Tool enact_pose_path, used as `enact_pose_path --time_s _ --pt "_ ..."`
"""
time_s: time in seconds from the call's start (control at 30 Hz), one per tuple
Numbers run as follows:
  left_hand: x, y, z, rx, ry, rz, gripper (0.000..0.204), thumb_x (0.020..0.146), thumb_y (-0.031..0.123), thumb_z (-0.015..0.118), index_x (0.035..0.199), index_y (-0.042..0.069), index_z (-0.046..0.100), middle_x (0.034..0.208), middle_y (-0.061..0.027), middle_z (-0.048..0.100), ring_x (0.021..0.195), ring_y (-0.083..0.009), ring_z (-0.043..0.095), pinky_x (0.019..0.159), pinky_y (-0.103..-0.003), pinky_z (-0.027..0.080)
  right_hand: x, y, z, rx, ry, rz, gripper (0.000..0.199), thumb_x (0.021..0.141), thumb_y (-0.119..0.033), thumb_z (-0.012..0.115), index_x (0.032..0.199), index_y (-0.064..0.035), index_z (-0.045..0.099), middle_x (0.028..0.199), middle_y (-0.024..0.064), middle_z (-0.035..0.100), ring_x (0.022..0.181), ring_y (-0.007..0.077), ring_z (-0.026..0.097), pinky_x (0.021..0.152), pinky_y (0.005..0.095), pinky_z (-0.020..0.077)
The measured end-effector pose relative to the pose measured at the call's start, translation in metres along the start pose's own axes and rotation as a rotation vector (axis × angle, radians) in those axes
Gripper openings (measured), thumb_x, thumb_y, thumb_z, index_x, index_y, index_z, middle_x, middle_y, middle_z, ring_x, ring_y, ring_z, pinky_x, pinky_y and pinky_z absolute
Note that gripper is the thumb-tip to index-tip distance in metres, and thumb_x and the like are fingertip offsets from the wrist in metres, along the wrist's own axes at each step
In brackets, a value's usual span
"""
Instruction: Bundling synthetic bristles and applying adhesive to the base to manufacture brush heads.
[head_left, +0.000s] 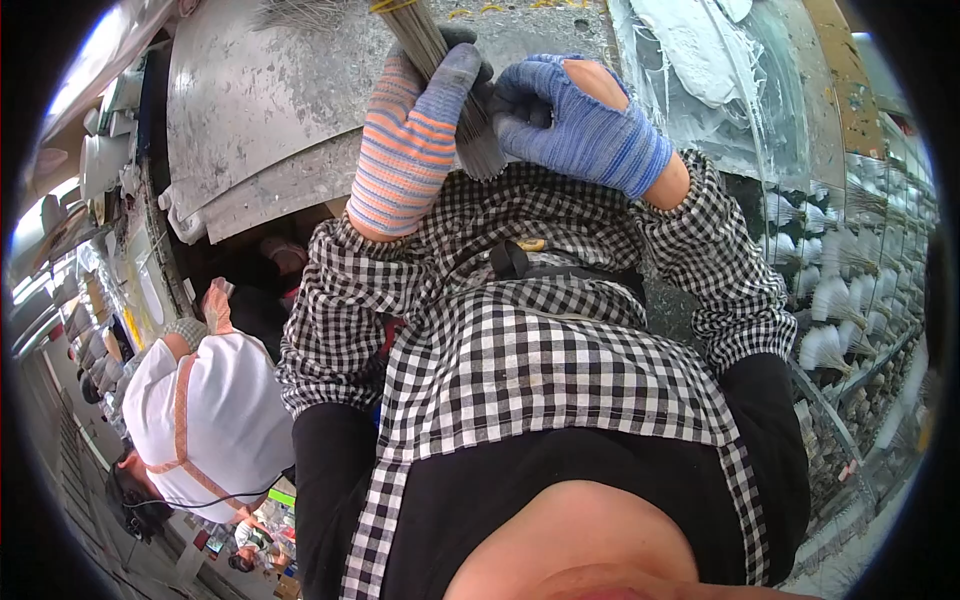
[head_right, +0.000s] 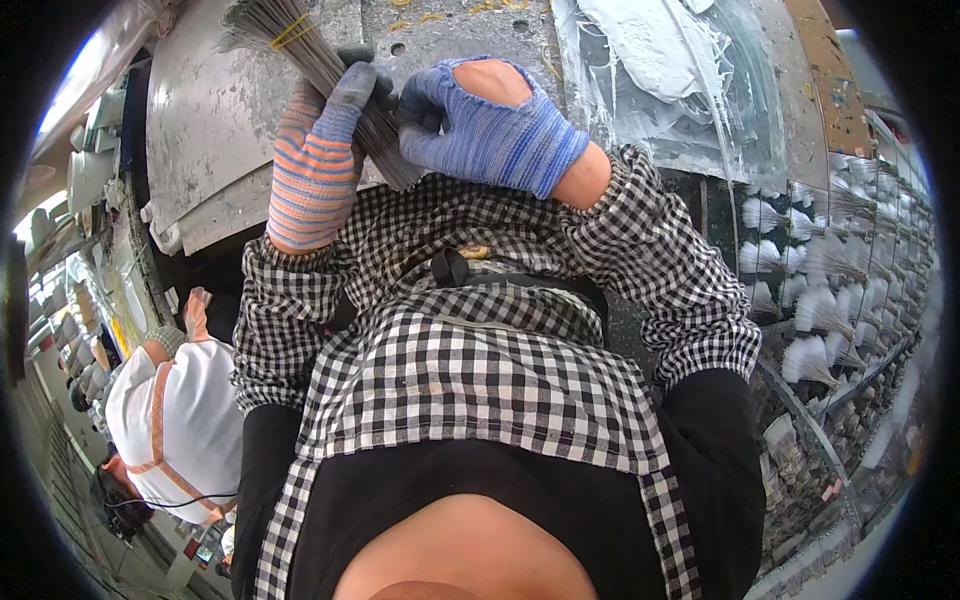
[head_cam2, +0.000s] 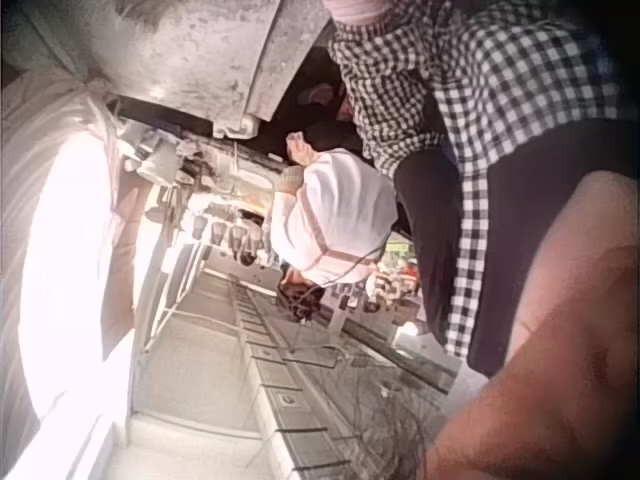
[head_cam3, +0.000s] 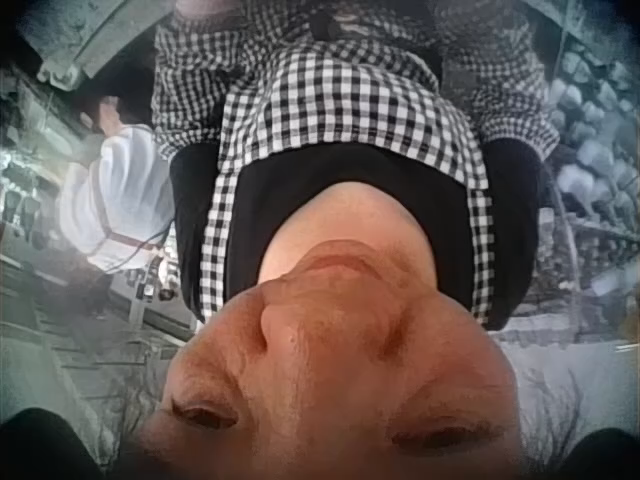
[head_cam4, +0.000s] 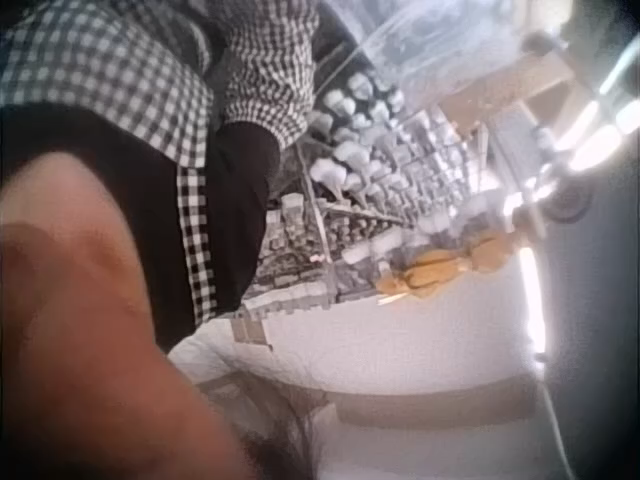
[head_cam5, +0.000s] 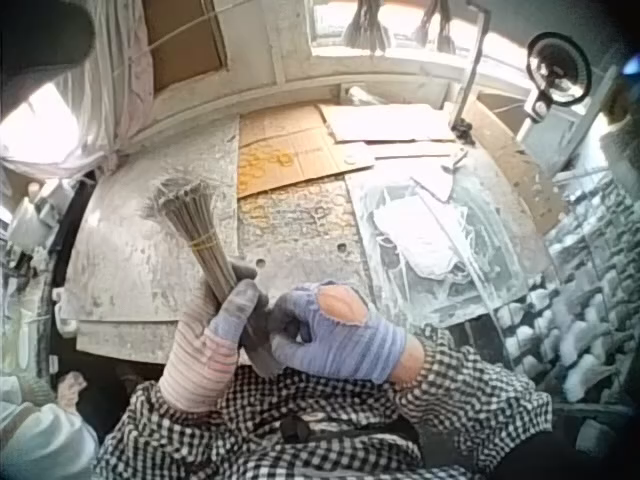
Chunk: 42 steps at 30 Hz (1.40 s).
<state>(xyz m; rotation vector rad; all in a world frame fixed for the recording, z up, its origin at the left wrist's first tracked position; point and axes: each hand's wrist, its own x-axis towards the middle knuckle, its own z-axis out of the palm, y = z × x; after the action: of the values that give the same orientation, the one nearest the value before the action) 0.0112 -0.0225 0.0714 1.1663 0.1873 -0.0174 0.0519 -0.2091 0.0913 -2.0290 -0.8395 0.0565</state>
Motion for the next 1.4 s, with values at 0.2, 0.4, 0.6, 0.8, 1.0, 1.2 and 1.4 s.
enact_pose_path --time_s 0.2,0.4,0.6,0.8,1.0,1.2,1.4 --pt "-0.019 0.04 0.017 0.072 0.046 -0.018 0.026 0.096 0.02 0.066 0.116 0.007 0.056 0.094 -0.0054 0.064 0.083 -0.0162 0.065 0.073 -0.029 0.057 0.008 -0.008 -0.005 0.023 -0.073 0.023 0.022 0.08 -0.025 0.07 0.089 -0.005 0.072 0.079 0.0135 0.071 0.071 0.0281 0.07 0.067 0.0357 0.0556" --pt "-0.039 0.041 0.015 -0.464 0.032 -0.044 0.022 0.1 0.025 0.058 0.11 0.006 0.058 0.101 -0.0067 0.062 0.095 -0.0225 0.062 0.11 -0.057 0.042 0.003 -0.001 -0.026 0.325 0.258 0.092 0.02 0.089 -0.024 0.07 0.099 -0.006 0.072 0.085 0.0075 0.073 0.077 0.0142 0.07 0.071 0.0288 0.0561" --pt "-0.042 0.028 0.043 -1.08 -0.077 -0.409 0.025 0.094 0.022 0.065 0.107 0.001 0.062 0.101 -0.0066 0.066 0.074 -0.0131 0.051 0.071 -0.031 0.052 -0.015 0.005 -0.04 0.739 0.438 0.321 0.023 0.093 -0.022 0.069 0.102 -0.0012 0.069 0.083 -0.0017 0.065 0.072 0.0047 0.054 0.066 0.0207 0.0458" --pt "-0.039 -0.017 0.062 -1.432 -0.061 -0.522 0.018 0.097 0.013 0.059 0.105 -0.002 0.057 0.098 -0.0062 0.059 0.07 -0.0099 0.051 0.05 -0.02 0.046 -0.035 0.02 -0.014 0.675 0.435 0.347 0.013 0.093 -0.013 0.067 0.096 0.0001 0.068 0.078 -0.0043 0.062 0.072 0.0017 0.052 0.064 0.0204 0.0436" --pt "-0.037 -0.011 0.06 -1.417 -0.146 -0.497 0.015 0.096 0.011 0.061 0.104 -0.001 0.055 0.092 -0.0045 0.055 0.071 -0.0091 0.052 0.051 -0.02 0.047 -0.045 0.035 0.009 0.65 0.41 0.388 0.01 0.092 -0.01 0.068 0.095 -0.0002 0.067 0.074 -0.0042 0.061 0.068 0.0022 0.053 0.062 0.0214 0.0449" --pt "-0.042 -0.01 0.055 -1.479 -0.079 -0.502 0.02 0.093 0.012 0.067 0.103 0.0 0.055 0.091 -0.0027 0.056 0.072 -0.0076 0.054 0.055 -0.019 0.049 -0.04 0.036 0.021 0.555 0.329 0.423 0.018 0.089 -0.015 0.072 0.097 0.0011 0.067 0.082 0.0037 0.069 0.073 0.0056 0.058 0.067 0.0243 0.0501" --pt "-0.041 -0.01 0.052 -1.574 -0.016 -0.537 0.018 0.092 0.01 0.067 0.103 0.0 0.056 0.092 -0.0033 0.058 0.074 -0.0091 0.055 0.059 -0.022 0.053 -0.039 0.052 0.043 0.477 0.311 0.414 0.018 0.087 -0.015 0.073 0.096 -0.0003 0.068 0.081 0.0078 0.069 0.07 0.01 0.061 0.065 0.0278 0.051"
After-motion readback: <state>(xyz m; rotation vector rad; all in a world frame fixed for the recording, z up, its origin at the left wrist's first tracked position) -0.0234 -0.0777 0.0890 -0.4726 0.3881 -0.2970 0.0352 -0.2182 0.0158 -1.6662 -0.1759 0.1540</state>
